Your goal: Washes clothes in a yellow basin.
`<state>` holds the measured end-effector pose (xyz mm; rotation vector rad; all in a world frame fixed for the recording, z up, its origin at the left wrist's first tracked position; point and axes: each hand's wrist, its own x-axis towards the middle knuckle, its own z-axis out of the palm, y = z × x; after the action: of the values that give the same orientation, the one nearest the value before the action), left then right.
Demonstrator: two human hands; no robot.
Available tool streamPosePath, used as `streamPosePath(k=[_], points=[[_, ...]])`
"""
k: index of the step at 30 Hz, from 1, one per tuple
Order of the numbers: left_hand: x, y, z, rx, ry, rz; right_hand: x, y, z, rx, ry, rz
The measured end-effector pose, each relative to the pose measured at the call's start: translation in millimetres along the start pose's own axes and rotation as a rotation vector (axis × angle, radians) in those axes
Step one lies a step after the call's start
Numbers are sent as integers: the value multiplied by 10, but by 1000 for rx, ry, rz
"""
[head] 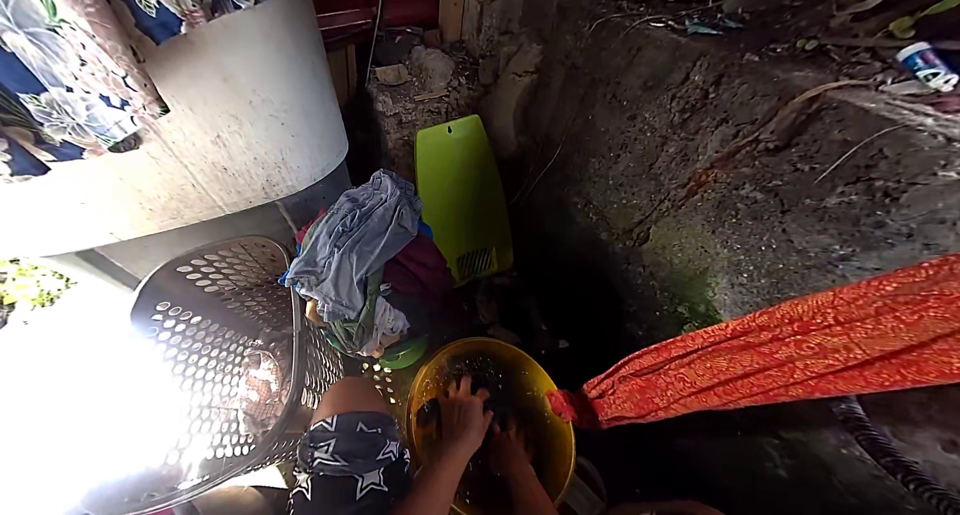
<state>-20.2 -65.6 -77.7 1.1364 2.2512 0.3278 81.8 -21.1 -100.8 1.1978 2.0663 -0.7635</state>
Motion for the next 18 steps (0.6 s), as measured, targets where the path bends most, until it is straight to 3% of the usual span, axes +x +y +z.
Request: streamPosePath(k=[2, 4, 7, 9, 12, 16, 18], points=[[-84, -4, 65, 84, -205, -47, 66, 49, -14, 56, -25, -18], [-161, -43, 49, 55, -315, -179, 70, 96, -227, 258, 104, -99], [-79, -167, 74, -251, -239, -345, -74, -19, -465, 958, 393, -317], [-56, -41, 19, -353, -63, -378, -106, -112, -418, 1371, 438, -325], [-345, 305, -129, -421, 189, -127, -3, -50, -342, 1602, 219, -243], [-741, 514, 81, -363, 616, 404, -231, -203, -332, 1809, 239, -299], [-593, 421, 179, -393, 753, 409, -384, -277, -490, 1724, 234, -289]])
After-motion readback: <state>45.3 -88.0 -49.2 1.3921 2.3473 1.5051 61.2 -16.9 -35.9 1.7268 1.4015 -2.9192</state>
